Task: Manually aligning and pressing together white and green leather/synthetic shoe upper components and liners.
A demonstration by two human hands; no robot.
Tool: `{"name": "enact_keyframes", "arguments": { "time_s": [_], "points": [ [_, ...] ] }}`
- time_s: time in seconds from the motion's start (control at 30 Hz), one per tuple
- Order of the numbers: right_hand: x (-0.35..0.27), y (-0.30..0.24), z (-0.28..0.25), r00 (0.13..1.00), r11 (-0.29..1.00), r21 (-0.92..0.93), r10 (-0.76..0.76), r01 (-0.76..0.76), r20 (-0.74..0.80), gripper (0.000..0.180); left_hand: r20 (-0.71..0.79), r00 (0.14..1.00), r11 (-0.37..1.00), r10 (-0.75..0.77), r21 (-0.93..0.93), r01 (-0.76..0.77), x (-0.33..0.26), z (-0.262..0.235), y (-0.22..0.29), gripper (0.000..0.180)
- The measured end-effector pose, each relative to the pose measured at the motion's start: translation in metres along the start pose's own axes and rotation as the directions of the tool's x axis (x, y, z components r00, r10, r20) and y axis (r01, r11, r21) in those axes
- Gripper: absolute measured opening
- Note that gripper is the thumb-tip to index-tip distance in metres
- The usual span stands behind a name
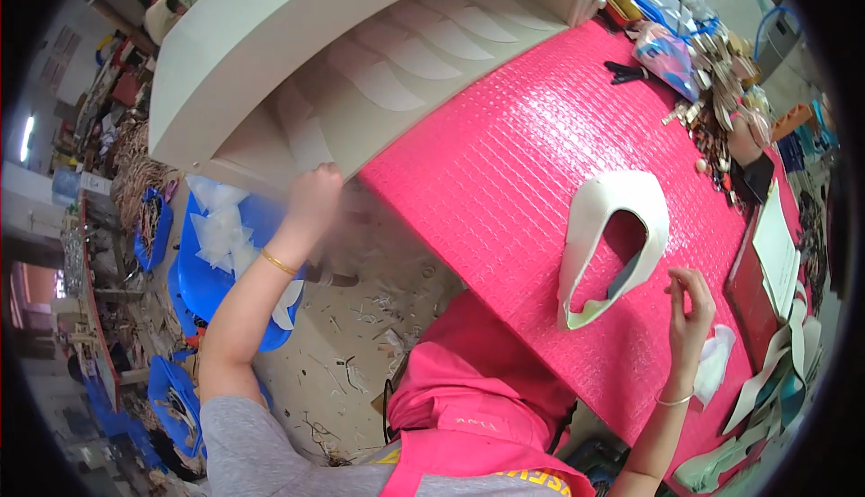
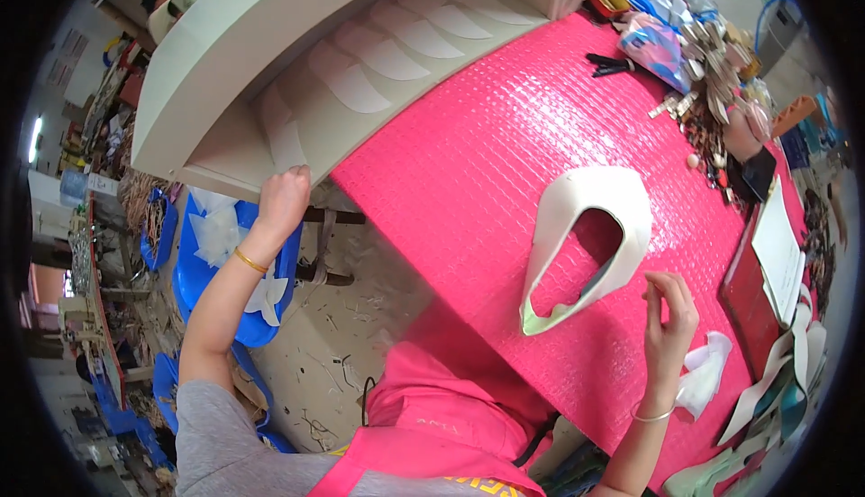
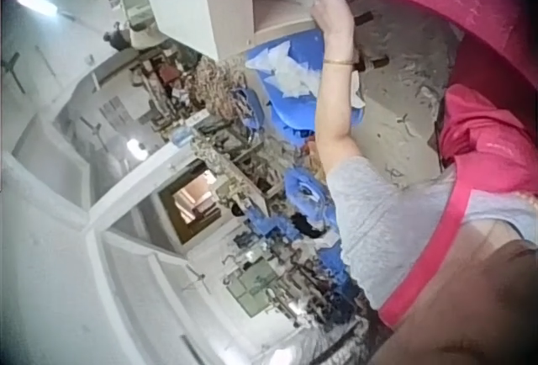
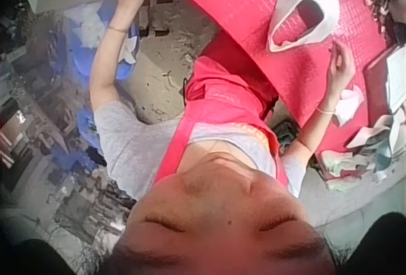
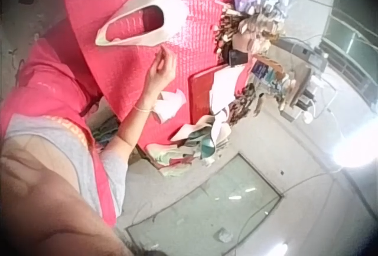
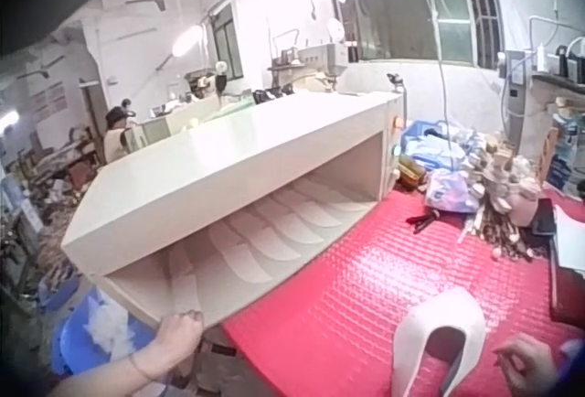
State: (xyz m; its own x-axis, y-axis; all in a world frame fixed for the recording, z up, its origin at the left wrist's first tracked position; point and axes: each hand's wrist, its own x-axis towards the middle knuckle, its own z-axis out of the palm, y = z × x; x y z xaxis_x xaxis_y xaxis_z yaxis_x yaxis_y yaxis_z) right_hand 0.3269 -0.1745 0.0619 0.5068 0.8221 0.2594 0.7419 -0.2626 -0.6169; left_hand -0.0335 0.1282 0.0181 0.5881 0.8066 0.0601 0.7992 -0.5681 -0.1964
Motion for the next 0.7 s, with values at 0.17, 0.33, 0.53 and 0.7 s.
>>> {"name": "enact_keyframes", "arguments": {
  "time_s": [0.17, 0.33, 0.53, 0.7],
  "points": [
    [-0.007, -0.01, 0.003, 0.998, 0.999, -0.018, -0.035, 0.036, 0.043, 0.012, -0.199, 0.98, 0.997, 0.022, 0.082, -0.006, -0.002, 0.013, -0.009, 0.006],
    [-0.019, -0.02, -0.009, 0.996, 0.995, -0.059, -0.081, 0.083, 0.043, 0.013, -0.147, 0.989, 0.985, -0.017, 0.167, 0.042, 0.003, 0.015, -0.01, 0.002],
    [-0.025, -0.068, 0.009, 0.99, 0.976, 0.192, -0.12, 0.104, 0.073, 0.014, -0.597, 0.8, 0.976, -0.063, -0.205, -0.076, -0.026, -0.086, 0.024, 0.015],
    [0.004, -0.151, 0.058, 0.86, 0.77, 0.514, -0.498, 0.379, 0.112, 0.076, -0.233, 0.963, 0.629, -0.138, -0.772, -0.097, -0.052, -0.188, 0.054, 0.014]
  ]
}}
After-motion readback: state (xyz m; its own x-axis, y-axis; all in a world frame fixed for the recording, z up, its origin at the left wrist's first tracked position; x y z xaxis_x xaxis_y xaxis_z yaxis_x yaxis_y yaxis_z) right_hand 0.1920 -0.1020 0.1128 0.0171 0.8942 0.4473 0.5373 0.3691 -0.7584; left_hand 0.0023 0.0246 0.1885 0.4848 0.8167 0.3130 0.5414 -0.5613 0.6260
